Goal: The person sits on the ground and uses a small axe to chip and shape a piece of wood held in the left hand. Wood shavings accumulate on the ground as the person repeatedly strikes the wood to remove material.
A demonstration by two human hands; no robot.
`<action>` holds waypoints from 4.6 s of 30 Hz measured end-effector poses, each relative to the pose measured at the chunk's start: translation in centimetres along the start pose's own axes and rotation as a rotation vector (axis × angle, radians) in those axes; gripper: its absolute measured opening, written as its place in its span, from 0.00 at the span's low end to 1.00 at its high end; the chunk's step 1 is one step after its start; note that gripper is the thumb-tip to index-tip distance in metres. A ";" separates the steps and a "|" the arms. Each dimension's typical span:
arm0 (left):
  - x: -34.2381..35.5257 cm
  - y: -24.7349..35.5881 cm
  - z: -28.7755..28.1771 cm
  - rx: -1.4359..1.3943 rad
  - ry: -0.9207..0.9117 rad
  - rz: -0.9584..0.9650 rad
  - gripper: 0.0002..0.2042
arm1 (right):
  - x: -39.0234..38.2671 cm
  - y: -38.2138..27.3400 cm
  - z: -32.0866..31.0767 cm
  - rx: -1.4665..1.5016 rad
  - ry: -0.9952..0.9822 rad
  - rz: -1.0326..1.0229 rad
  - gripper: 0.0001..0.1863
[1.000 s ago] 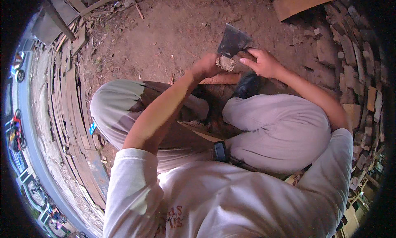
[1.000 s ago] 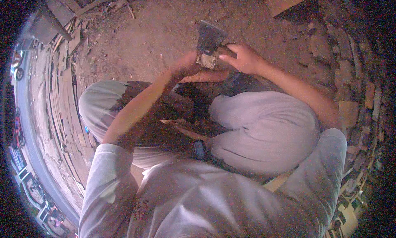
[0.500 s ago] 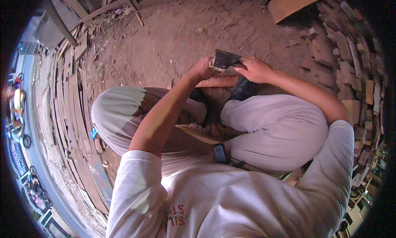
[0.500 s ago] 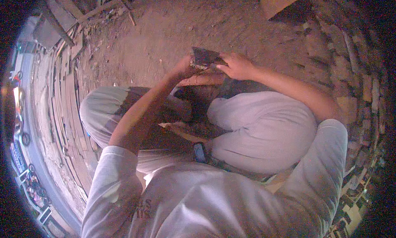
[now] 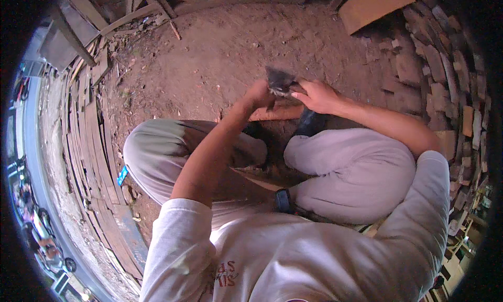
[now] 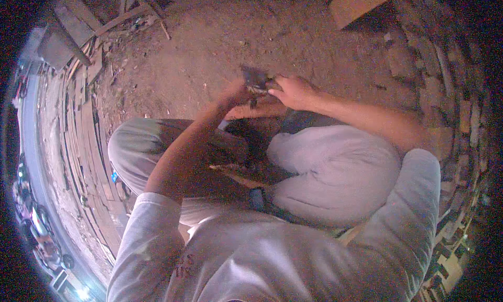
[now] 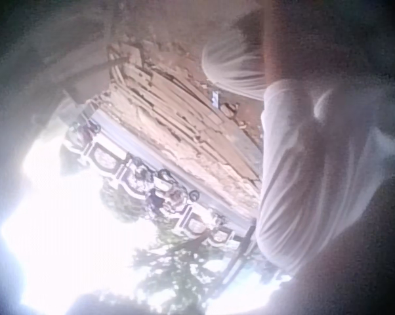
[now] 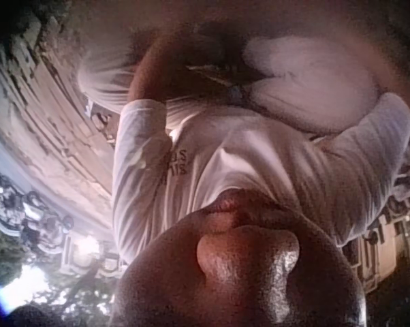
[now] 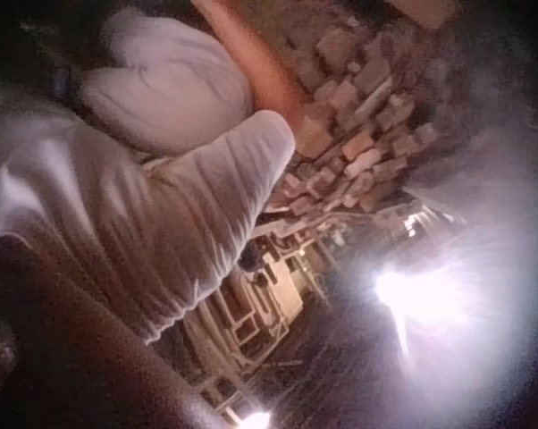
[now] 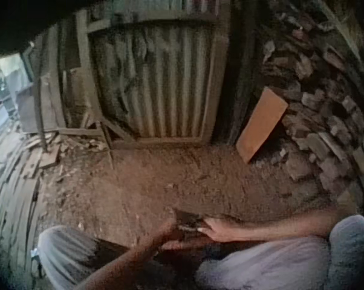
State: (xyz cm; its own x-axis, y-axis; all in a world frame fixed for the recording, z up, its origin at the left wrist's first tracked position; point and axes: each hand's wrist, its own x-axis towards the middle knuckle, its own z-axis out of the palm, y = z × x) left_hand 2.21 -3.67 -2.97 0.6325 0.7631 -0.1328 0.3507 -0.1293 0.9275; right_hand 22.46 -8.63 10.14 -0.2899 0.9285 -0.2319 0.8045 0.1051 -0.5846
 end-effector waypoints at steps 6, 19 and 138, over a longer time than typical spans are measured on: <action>0.2 -2.7 1.2 -0.119 -0.006 -0.136 0.15 | 2.5 -4.3 -7.3 0.344 0.220 0.138 0.17; 0.9 -2.2 0.1 -0.150 0.024 -0.150 0.14 | 2.0 1.7 1.0 0.010 0.155 -0.051 0.19; 5.1 -5.1 2.5 -0.123 0.218 -0.327 0.18 | 9.6 -2.7 -5.3 0.746 0.236 0.252 0.28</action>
State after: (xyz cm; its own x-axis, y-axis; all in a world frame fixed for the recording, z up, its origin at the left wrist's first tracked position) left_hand 5.39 -0.65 -9.23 0.3351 0.8695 -0.3629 0.4155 0.2093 0.8852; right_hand 20.28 1.87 13.65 0.0366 0.9520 -0.3040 0.2508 -0.3032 -0.9193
